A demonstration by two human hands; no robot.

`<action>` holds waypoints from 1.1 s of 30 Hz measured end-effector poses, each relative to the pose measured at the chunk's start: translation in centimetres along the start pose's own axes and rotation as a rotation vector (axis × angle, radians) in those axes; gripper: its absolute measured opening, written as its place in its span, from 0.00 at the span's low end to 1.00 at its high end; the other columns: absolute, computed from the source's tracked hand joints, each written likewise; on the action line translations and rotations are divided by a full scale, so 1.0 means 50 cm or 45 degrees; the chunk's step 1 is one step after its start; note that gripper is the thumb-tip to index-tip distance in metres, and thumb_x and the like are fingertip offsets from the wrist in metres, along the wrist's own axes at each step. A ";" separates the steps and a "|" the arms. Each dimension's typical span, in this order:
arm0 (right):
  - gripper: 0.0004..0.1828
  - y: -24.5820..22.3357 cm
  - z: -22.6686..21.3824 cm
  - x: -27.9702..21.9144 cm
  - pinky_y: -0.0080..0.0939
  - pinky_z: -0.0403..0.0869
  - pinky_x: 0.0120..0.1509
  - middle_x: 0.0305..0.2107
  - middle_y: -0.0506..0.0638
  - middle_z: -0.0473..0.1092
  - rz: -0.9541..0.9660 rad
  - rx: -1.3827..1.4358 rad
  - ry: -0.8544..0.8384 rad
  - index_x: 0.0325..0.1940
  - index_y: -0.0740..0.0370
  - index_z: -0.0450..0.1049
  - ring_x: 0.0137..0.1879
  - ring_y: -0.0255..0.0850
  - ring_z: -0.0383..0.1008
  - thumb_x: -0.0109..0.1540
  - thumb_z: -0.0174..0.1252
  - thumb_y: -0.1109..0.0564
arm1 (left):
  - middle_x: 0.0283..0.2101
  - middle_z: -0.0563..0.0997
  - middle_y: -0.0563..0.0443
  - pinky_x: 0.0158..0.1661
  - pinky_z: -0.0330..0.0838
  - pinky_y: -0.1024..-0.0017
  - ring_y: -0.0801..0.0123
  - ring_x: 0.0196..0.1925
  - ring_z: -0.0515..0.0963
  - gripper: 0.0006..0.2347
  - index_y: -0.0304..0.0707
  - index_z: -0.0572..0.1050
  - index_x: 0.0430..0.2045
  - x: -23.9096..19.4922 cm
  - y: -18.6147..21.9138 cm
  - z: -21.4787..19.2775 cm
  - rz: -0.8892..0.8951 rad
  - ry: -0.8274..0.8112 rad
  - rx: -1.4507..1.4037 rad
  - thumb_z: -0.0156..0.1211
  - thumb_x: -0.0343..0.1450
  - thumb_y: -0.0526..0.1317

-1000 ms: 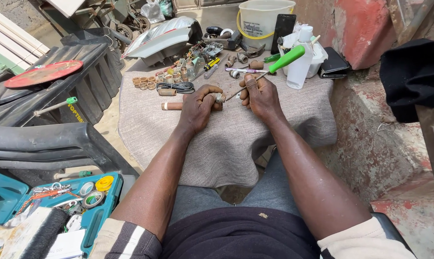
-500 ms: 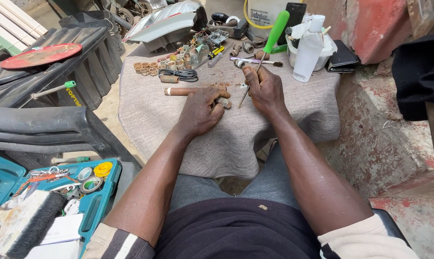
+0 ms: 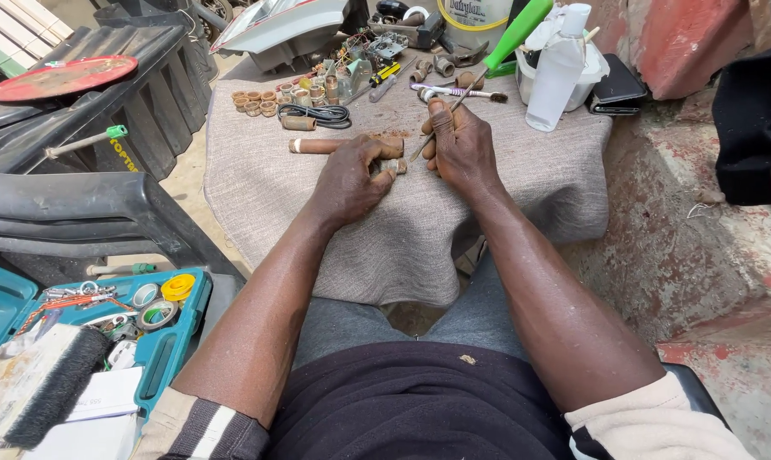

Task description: The person assembles small cylindrical metal parts by hand, aligning and pressing them together. They then use a green-handled screwdriver to adjust or tighten the assembly. The person repeats the process with another set of parts, handling them one at a time on a cloth-covered lap.

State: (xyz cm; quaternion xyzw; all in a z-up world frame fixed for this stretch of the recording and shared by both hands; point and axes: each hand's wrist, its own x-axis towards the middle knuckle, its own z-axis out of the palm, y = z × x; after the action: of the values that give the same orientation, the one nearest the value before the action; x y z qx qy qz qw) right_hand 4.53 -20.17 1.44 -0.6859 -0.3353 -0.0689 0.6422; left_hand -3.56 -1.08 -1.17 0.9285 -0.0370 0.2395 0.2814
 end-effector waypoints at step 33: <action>0.23 -0.018 0.027 -0.006 0.31 0.74 0.27 0.13 0.52 0.73 -0.153 -0.098 0.088 0.33 0.58 0.75 0.18 0.36 0.75 0.76 0.51 0.44 | 0.38 0.81 0.50 0.45 0.79 0.63 0.64 0.40 0.82 0.13 0.49 0.85 0.46 0.003 -0.010 -0.002 -0.143 0.010 -0.236 0.73 0.67 0.39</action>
State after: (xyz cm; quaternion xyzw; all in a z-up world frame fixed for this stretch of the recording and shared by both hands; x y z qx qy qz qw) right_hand 3.35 -19.07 1.79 -0.6858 -0.3507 -0.1438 0.6212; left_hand -3.36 -0.61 -1.26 0.8982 -0.0057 0.2223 0.3793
